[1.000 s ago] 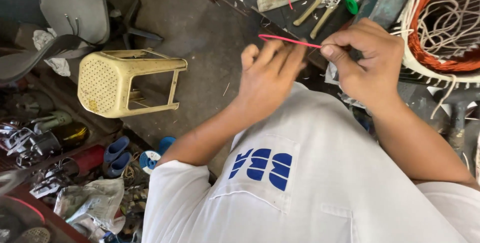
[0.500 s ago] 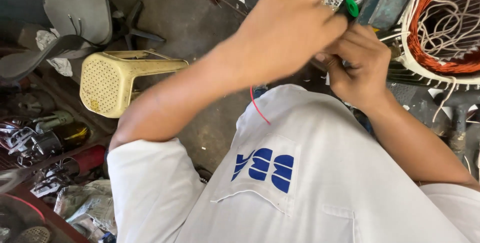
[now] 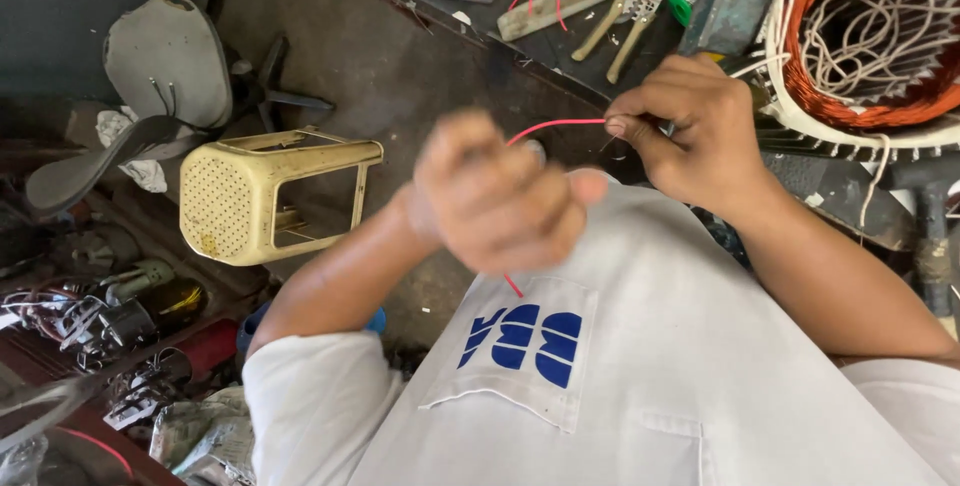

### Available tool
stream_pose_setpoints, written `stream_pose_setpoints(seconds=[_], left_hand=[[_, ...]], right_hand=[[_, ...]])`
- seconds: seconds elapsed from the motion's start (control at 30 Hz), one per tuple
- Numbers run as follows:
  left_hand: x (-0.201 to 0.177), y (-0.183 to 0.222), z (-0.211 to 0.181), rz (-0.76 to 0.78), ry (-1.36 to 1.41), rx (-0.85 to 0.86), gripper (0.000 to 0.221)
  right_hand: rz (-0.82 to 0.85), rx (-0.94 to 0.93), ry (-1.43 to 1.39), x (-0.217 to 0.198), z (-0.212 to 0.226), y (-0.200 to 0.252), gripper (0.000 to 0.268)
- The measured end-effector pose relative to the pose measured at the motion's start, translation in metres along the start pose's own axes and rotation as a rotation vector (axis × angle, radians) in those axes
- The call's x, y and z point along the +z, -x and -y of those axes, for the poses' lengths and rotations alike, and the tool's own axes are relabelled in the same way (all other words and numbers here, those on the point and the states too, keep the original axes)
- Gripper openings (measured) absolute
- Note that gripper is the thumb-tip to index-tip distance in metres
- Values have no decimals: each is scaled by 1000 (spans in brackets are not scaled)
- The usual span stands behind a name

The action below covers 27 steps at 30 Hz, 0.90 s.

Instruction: Stripping wire insulation and preparing electrical connections for a motor stator on a workbench.

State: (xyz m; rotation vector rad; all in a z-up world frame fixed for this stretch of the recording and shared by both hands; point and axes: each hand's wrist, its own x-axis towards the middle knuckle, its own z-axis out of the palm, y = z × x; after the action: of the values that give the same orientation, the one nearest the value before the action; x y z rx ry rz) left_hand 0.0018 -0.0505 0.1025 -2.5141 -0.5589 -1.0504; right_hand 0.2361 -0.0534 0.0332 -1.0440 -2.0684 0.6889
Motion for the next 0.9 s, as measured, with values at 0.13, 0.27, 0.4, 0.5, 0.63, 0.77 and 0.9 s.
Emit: stream_pose_setpoints(seconds=[0.13, 0.27, 0.4, 0.5, 0.63, 0.77, 0.9], left_hand=[[8, 3, -12, 43, -14, 142, 9], [22, 0, -2, 57, 6, 119, 8], [31, 6, 3, 60, 13, 119, 12], [36, 19, -2, 199, 238, -37, 14], [40, 23, -14, 152, 384, -241, 18], [38, 14, -17, 140, 295, -280, 11], [39, 15, -23, 141, 409, -362, 12]], right_hand=[[40, 33, -73, -3, 5, -4, 13], [63, 68, -91, -5, 5, -5, 15], [40, 92, -104, -8, 4, -5, 15], [21, 91, -101, -7, 5, -1, 17], [5, 91, -101, -8, 10, 2, 13], [-14, 91, -111, -8, 13, 3, 14], [-33, 68, -68, -9, 15, 5, 13]])
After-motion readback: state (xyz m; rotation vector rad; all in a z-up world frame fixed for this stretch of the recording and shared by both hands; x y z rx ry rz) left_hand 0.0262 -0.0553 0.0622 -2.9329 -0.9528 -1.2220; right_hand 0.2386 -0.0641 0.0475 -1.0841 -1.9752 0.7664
